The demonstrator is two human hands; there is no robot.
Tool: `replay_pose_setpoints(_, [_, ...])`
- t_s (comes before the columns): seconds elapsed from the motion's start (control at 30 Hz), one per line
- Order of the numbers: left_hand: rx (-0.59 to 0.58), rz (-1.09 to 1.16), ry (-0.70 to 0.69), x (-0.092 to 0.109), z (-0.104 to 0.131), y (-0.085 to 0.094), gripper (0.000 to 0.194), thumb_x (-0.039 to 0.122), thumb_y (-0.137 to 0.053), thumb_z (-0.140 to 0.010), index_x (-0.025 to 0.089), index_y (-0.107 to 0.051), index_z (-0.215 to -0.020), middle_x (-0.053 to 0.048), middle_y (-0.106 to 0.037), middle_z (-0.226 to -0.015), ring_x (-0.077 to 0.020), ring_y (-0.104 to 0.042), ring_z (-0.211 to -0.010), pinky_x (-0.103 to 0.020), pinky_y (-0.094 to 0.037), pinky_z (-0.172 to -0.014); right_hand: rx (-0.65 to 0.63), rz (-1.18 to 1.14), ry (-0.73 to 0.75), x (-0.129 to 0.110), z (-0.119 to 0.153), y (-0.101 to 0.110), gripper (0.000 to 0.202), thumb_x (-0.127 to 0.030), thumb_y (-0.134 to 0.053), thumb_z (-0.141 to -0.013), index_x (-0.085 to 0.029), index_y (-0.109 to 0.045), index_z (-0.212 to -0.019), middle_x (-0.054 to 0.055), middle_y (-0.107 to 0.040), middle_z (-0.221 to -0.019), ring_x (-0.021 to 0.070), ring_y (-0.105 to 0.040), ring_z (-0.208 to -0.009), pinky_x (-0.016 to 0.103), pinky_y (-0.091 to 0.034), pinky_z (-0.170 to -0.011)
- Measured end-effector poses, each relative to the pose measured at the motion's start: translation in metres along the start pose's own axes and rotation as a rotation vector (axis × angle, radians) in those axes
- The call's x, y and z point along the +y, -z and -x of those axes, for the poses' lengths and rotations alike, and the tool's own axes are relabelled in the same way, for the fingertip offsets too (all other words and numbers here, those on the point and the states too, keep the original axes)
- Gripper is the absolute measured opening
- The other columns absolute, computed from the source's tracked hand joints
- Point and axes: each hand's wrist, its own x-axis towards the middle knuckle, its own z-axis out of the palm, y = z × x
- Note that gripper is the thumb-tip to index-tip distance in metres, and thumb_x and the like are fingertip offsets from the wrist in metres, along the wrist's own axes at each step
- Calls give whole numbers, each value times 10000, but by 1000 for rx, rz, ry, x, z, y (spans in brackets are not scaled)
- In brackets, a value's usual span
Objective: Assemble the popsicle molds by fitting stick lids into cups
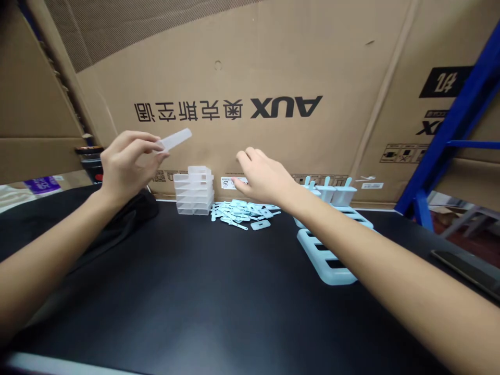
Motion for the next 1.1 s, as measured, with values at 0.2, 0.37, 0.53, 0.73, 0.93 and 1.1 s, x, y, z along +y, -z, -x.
replay_pose_setpoints(0.2, [-183, -55, 188, -13, 25, -22, 85, 297, -654, -912, 215, -669, -894, -52, -696, -1107, -229, -622, -993, -365, -519, -832, -203, 78, -41, 28, 10, -31, 356, -439, -408, -949, -156, -593, -1063, 143, -584, -1077, 272, -566, -993, 373, -440, -736])
replay_pose_setpoints(0.37, [-299, -2, 246, -9, 32, -30, 92, 303, -662, -903, 212, -675, -899, -37, -695, -1126, -176, -636, -824, -320, -498, -755, -305, 63, -48, 25, 6, -44, 388, -418, -419, -937, -131, -612, -1113, 180, -581, -1153, 289, -570, -1021, 389, -448, -782])
replay_pose_setpoints(0.53, [-368, 56, 272, -11, 35, -36, 85, 307, -652, -904, 226, -677, -909, -27, -682, -1183, -171, -652, -820, -333, -513, -782, -365, 41, -11, 11, -7, -50, 384, -397, -459, -916, -120, -629, -1121, 195, -587, -1173, 299, -579, -1020, 402, -457, -799])
replay_pose_setpoints(0.73, [-336, 284, 476, -22, 45, -47, 298, 377, -649, -887, 198, -607, -1121, -102, -627, -1246, -221, -671, -983, -375, -565, -855, -404, -34, 40, -7, -30, -62, 433, -386, -475, -891, -97, -611, -1184, 211, -587, -1215, 329, -580, -1082, 426, -470, -837])
replay_pose_setpoints(0.93, [-322, 504, 869, -31, 64, -64, 443, 428, -584, -923, 207, -505, -1298, -148, -610, -1330, -272, -644, -1141, -458, -536, -950, -414, -164, 79, -23, -60, -82, 403, -285, -474, -859, -90, -582, -1195, 198, -619, -1200, 292, -586, -1088, 405, -467, -899])
replay_pose_setpoints(1.1, [-372, 720, 1044, -25, 68, -73, 390, 475, -539, -932, 206, -553, -1214, -119, -649, -1266, -266, -649, -1127, -436, -551, -911, -425, -242, 95, -35, -74, -92, 384, -286, -543, -818, -142, -595, -1171, 164, -654, -1173, 273, -614, -1042, 387, -478, -863])
